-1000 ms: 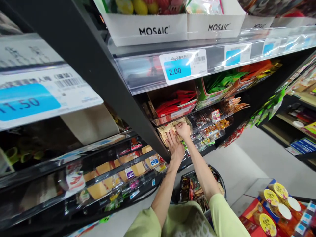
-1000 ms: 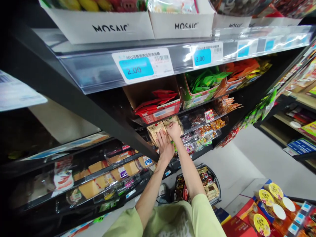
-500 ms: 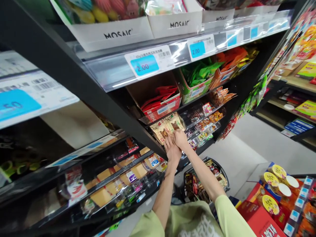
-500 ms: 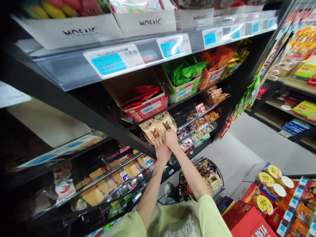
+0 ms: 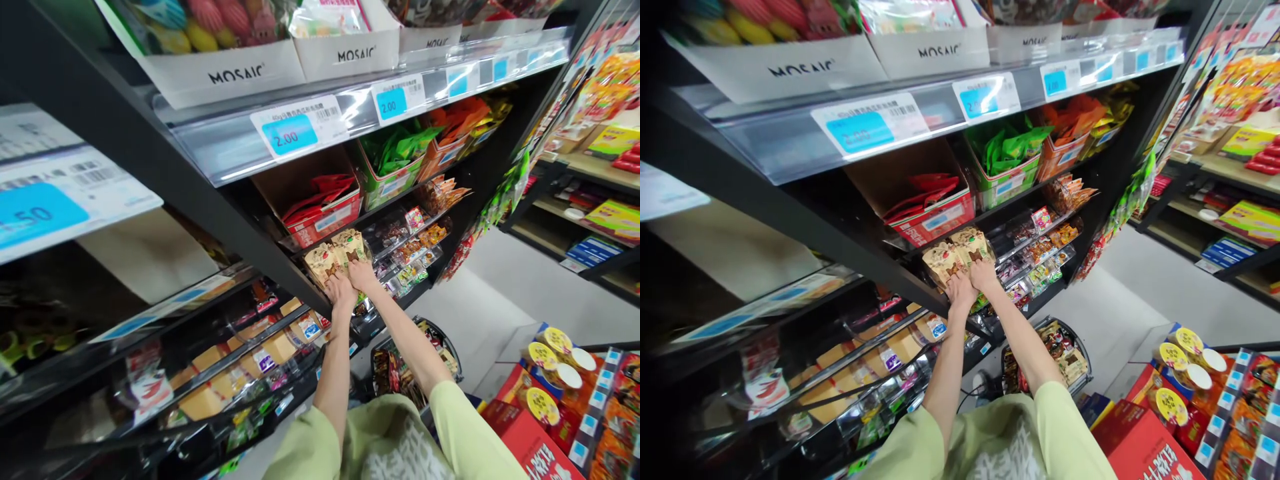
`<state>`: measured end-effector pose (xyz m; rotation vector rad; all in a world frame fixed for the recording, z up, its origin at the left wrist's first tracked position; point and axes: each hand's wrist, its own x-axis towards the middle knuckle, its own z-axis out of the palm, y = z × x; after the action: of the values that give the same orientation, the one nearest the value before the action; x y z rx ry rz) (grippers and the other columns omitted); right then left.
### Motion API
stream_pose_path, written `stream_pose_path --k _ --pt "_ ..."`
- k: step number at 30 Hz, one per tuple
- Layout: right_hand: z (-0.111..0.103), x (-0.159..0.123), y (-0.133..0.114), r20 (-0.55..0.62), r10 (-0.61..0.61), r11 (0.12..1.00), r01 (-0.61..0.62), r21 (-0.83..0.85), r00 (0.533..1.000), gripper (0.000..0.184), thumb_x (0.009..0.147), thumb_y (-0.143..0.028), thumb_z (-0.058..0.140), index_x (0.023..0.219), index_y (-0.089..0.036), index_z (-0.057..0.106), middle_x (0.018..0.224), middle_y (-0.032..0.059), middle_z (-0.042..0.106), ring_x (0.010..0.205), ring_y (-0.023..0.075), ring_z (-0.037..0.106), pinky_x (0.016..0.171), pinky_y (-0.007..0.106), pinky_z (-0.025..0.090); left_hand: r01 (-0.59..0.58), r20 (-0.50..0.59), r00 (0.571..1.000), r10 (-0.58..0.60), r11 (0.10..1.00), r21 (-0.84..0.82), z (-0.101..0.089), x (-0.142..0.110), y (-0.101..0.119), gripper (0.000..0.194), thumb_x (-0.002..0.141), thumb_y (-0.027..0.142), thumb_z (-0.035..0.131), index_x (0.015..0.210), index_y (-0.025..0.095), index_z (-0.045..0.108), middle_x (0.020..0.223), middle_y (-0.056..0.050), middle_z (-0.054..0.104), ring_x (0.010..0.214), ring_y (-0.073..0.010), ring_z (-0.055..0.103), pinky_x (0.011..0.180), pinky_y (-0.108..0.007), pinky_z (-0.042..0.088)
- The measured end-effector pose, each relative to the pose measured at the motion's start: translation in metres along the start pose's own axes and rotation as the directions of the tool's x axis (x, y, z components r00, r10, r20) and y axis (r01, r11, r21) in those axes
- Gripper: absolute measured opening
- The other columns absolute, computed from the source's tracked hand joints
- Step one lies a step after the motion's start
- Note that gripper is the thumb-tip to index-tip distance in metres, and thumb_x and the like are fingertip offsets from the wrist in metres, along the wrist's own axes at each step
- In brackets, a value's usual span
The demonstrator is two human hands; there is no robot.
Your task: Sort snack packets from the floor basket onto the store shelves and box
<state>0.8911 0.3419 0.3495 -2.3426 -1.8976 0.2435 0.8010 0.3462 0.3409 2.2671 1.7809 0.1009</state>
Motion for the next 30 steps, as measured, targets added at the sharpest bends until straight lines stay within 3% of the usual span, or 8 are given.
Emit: stream_pose_path --k 6,12,18,22,24,27,29,30 --pt "0.001 0.0 0.0 -0.001 0.004 1.0 -0.004 0.016 1.0 0.034 0.107 -0.021 0.041 0.126 -0.013 0.068 0.134 0.0192 0.07 0.128 0.0286 0.062 0.105 0.043 0.044 -0.002 0.046 0.999 0.003 1.0 -0.01 -0.004 0.002 0.001 0.049 0.095 0.032 0.064 0.134 0.008 0.047 0.14 -0.029 0.056 0.135 -0.0395 0.056 0.107 -0.048 0.043" --pt "0.001 0.001 0.003 -0.03 0.012 0.999 -0.011 0.042 0.999 0.03 0.106 -0.028 0.049 0.116 -0.012 0.072 0.119 0.0174 0.076 0.116 0.0296 0.068 0.099 0.041 0.046 -0.106 -0.06 0.992 0.107 0.994 0.013 -0.005 -0.011 -0.004 0.047 0.095 0.028 0.061 0.136 0.007 0.05 0.134 -0.027 0.06 0.132 -0.0413 0.057 0.106 -0.052 0.045" --pt "0.001 -0.002 0.005 -0.293 0.019 0.992 0.019 0.124 0.956 0.025 0.105 -0.031 0.053 0.109 -0.015 0.071 0.115 0.0156 0.074 0.113 0.0285 0.064 0.096 0.038 0.047 -0.241 -0.278 0.932 0.23 0.971 -0.003 -0.008 -0.022 -0.009 0.043 0.093 0.022 0.059 0.132 0.006 0.055 0.127 -0.025 0.06 0.122 -0.0398 0.058 0.104 -0.052 0.048" --pt "0.004 -0.01 0.008 -0.378 0.042 0.965 0.06 0.254 0.925 0.018 0.103 -0.024 0.054 0.105 -0.017 0.07 0.111 0.0129 0.072 0.107 0.0276 0.062 0.092 0.039 0.047 -0.314 -0.34 0.898 0.278 0.948 -0.054 -0.009 -0.03 -0.007 0.042 0.092 0.019 0.059 0.132 0.007 0.056 0.127 -0.024 0.059 0.123 -0.0406 0.056 0.104 -0.056 0.049" --pt "0.01 -0.024 0.014 -0.466 0.077 0.92 0.118 0.374 0.881 0.02 0.103 -0.02 0.051 0.106 -0.018 0.071 0.108 0.0114 0.072 0.105 0.0263 0.061 0.094 0.039 0.048 -0.42 -0.369 0.858 0.357 0.902 -0.103 -0.003 -0.043 -0.005 0.05 0.09 0.015 0.059 0.139 0.009 0.052 0.131 -0.024 0.059 0.128 -0.0398 0.055 0.109 -0.057 0.048" --pt "0.035 -0.061 0.037 -0.616 0.203 0.804 0.23 0.548 0.761 0.024 0.105 -0.022 0.047 0.11 -0.02 0.07 0.108 0.0094 0.073 0.107 0.024 0.062 0.098 0.039 0.049 -0.591 -0.423 0.772 0.475 0.781 -0.202 0.022 -0.079 -0.007 0.06 0.092 0.012 0.058 0.15 0.011 0.044 0.146 -0.025 0.052 0.143 -0.0384 0.046 0.12 -0.059 0.04" --pt "0.065 -0.099 0.066 -0.633 0.36 0.731 0.214 0.648 0.685 0.024 0.105 -0.028 0.048 0.109 -0.022 0.071 0.108 0.0085 0.074 0.106 0.023 0.064 0.099 0.039 0.05 -0.659 -0.384 0.743 0.549 0.698 -0.278 0.05 -0.115 -0.019 0.059 0.096 0.014 0.056 0.153 0.013 0.042 0.154 -0.024 0.048 0.151 -0.0367 0.04 0.125 -0.059 0.037" --pt "0.083 -0.123 0.083 -0.604 0.456 0.696 0.162 0.7 0.654 0.024 0.105 -0.032 0.05 0.108 -0.022 0.071 0.107 0.0082 0.074 0.105 0.0228 0.066 0.098 0.039 0.051 -0.677 -0.312 0.736 0.601 0.661 -0.323 0.066 -0.136 -0.028 0.057 0.097 0.015 0.054 0.153 0.014 0.043 0.155 -0.023 0.048 0.153 -0.0354 0.04 0.126 -0.058 0.037"
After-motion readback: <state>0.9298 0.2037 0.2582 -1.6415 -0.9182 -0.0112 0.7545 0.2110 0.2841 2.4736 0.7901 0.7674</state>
